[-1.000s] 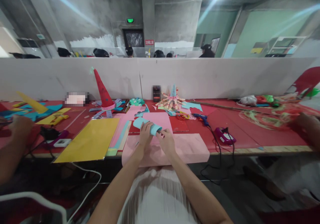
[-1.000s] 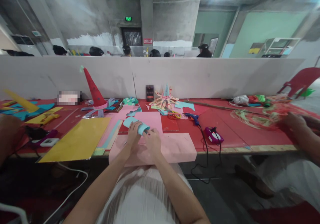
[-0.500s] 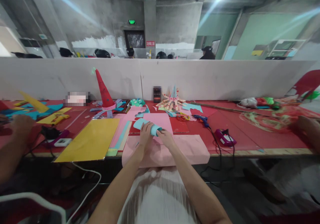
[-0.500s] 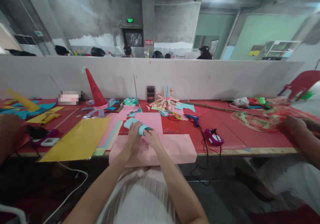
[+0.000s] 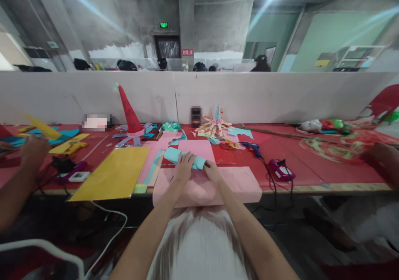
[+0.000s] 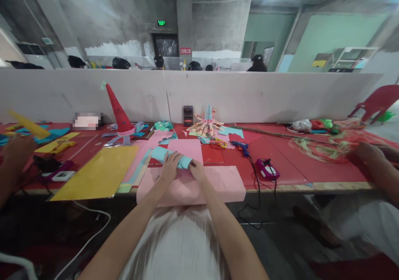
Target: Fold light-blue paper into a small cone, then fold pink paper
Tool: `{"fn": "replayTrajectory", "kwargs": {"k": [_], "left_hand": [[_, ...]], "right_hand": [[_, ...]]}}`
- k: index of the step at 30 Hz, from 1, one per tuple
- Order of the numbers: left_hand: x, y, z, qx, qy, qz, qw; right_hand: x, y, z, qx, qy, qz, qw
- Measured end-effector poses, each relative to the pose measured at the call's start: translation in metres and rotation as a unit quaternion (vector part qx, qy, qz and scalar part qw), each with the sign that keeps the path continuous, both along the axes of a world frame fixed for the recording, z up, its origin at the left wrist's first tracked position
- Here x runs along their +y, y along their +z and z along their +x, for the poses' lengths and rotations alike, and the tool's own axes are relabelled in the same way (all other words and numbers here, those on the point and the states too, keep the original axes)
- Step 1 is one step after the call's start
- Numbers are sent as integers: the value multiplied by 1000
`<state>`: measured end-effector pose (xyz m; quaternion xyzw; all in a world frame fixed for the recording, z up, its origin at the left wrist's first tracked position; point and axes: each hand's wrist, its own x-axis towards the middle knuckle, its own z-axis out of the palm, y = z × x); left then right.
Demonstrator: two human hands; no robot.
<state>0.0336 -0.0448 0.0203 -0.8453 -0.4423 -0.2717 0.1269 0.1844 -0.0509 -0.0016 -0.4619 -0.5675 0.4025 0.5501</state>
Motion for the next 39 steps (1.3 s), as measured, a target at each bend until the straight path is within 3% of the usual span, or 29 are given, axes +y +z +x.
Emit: {"fn": "replayTrajectory", "kwargs": {"k": [13,21,25,32,36,39], "left_hand": [[-2,4,5,19,-13,2,1000],[-2,4,5,19,-2,-14,1000],[-2,4,4,20,-8,-11,1000],[-1,2,3,12,-22,-23,999],[-3,5,4,23,-43,-29,998],[-5,6,4,33,-56,-26,998]], "right_hand": [[3,-4,0,9,-31,40,999],[-9,3,-1,-46,-49,16,998],[-14,7,0,-42,-67,-34,996],[-14,9,1,-24,-41,-46,998],[-16,8,-1,-91,-32,8,995],[-18,5,-2,-212,-36,77,974]]}}
